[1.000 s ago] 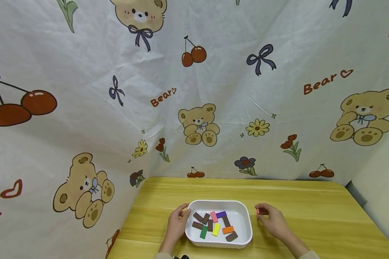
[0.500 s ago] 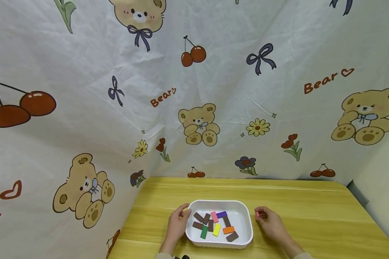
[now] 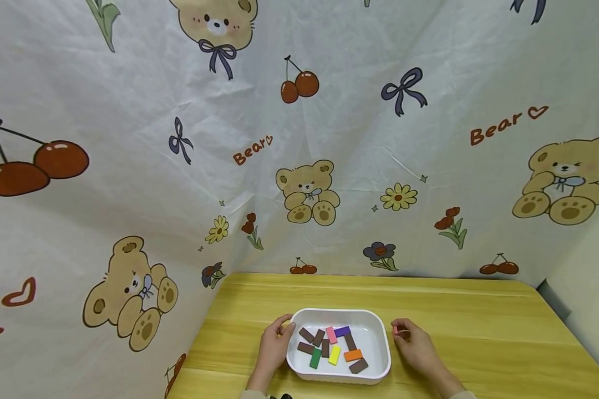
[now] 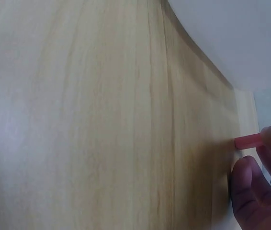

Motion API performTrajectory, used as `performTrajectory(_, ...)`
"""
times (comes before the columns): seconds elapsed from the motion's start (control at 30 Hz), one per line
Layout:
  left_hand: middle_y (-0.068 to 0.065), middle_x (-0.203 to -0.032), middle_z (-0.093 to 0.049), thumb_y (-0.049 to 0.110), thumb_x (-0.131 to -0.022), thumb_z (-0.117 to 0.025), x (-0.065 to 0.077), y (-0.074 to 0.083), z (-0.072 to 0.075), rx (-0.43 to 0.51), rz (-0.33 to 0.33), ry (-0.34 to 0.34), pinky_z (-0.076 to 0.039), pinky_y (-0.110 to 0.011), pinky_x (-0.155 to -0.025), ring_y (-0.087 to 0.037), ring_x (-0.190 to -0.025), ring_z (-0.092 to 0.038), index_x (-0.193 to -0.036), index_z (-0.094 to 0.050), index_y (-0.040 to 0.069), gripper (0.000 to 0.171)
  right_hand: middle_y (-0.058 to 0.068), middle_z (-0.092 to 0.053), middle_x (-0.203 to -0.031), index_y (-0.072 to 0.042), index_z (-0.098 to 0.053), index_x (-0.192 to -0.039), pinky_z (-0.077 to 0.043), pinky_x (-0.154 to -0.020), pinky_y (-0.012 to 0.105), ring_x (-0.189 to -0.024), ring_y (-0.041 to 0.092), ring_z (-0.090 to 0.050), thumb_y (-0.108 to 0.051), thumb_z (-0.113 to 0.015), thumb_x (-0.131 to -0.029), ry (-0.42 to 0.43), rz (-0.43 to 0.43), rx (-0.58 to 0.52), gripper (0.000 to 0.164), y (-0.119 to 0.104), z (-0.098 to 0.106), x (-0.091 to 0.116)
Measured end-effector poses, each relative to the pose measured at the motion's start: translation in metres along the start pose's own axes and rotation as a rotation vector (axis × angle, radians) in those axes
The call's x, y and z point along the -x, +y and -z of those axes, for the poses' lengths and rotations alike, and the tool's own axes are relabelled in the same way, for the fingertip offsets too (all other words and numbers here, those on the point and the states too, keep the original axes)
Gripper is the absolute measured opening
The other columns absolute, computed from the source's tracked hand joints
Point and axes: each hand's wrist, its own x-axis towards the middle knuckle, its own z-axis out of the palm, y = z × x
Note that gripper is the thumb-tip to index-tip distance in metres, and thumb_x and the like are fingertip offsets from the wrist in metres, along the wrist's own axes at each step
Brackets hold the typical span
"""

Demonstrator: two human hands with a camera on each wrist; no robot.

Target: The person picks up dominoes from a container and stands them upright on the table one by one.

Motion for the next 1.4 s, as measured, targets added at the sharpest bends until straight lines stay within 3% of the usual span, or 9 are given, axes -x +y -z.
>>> performTrajectory(0.2,0.002,-0.075,-0.049,0.020,-0.099,-0.068,0.007,0.017,0.005,-0.002,0.027,-0.004,-0.039,-0.018,-0.052,-0.007,-0.061,-0.042,-0.125,-0.071,0.005,0.030,0.013,-0.073,-0.111,-0.001,-0.068,-0.119,-0.055,-0.076,0.022,-0.098,0.023,-0.070,0.004,-0.070,-0.090,-0.014,-0.013,-0.014,0.030,-0.002,0.001,0.002)
performTrajectory(0.33,0.000,-0.076,-0.050,0.022,-0.098,-0.069,0.007,0.019,0.008,0.023,0.025,-0.020,-0.041,-0.021,-0.053,-0.011,-0.064,-0.045,-0.125,-0.071,0.004,0.032,0.018,-0.069,-0.121,0.000,-0.066,-0.125,-0.054,-0.077,0.024,-0.099,0.024,-0.069,0.002,-0.074,-0.087,0.007,0.006,-0.008,0.039,-0.006,0.003,0.005)
performTrajectory(0.57,0.001,-0.076,-0.051,0.029,-0.098,-0.071,-0.004,-0.009,0.000,0.014,0.033,-0.023,-0.043,-0.021,-0.053,-0.010,-0.064,-0.047,-0.125,-0.072,0.011,0.033,0.017,-0.067,-0.126,-0.003,-0.067,-0.125,-0.054,-0.087,0.037,-0.107,0.032,-0.066,-0.017,-0.072,-0.096,0.109,-0.006,0.009,0.033,-0.021,0.009,0.018)
performTrajectory(0.73,0.001,-0.076,-0.052,0.030,-0.098,-0.071,-0.012,-0.026,-0.004,0.012,0.060,-0.042,-0.045,-0.022,-0.053,-0.010,-0.065,-0.048,-0.126,-0.072,0.015,0.032,0.011,-0.071,-0.113,-0.005,-0.072,-0.116,-0.054,-0.078,0.029,-0.095,0.026,-0.067,-0.007,-0.076,-0.090,0.206,0.060,-0.012,0.027,-0.038,0.008,0.029)
performTrajectory(0.83,0.001,-0.077,-0.052,0.031,-0.098,-0.071,-0.012,-0.024,-0.003,0.009,0.064,-0.044,-0.044,-0.021,-0.054,-0.010,-0.066,-0.049,-0.126,-0.072,0.016,0.032,0.008,-0.071,-0.106,-0.006,-0.073,-0.112,-0.053,-0.070,0.024,-0.088,0.017,-0.065,0.000,-0.078,-0.085,0.232,0.107,-0.029,0.028,-0.047,0.006,0.032)
performTrajectory(1.03,0.001,-0.077,-0.051,0.031,-0.097,-0.071,-0.006,-0.013,-0.001,0.023,0.029,-0.023,-0.042,-0.022,-0.054,-0.010,-0.066,-0.047,-0.124,-0.073,0.013,0.033,0.006,-0.070,-0.104,-0.007,-0.073,-0.111,-0.052,-0.069,0.021,-0.083,0.004,-0.059,-0.001,-0.080,-0.085,0.200,0.105,-0.049,0.027,-0.065,0.004,0.034)
performTrajectory(1.27,0.003,-0.077,-0.051,0.031,-0.098,-0.071,-0.012,-0.024,-0.006,-0.016,0.050,-0.013,-0.042,-0.021,-0.055,-0.009,-0.066,-0.046,-0.124,-0.074,0.017,0.030,0.005,-0.070,-0.109,-0.008,-0.072,-0.113,-0.052,-0.074,0.021,-0.091,0.014,-0.062,-0.003,-0.078,-0.088,0.085,0.036,-0.070,0.026,-0.086,0.003,0.032)
performTrajectory(1.4,0.003,-0.077,-0.050,0.029,-0.098,-0.071,-0.005,-0.012,-0.002,-0.001,0.031,-0.003,-0.040,-0.021,-0.055,-0.009,-0.066,-0.045,-0.123,-0.074,0.013,0.030,0.005,-0.070,-0.109,-0.009,-0.073,-0.112,-0.054,-0.073,0.022,-0.094,0.016,-0.062,-0.002,-0.078,-0.087,0.037,0.027,-0.085,0.026,-0.094,-0.003,0.032)
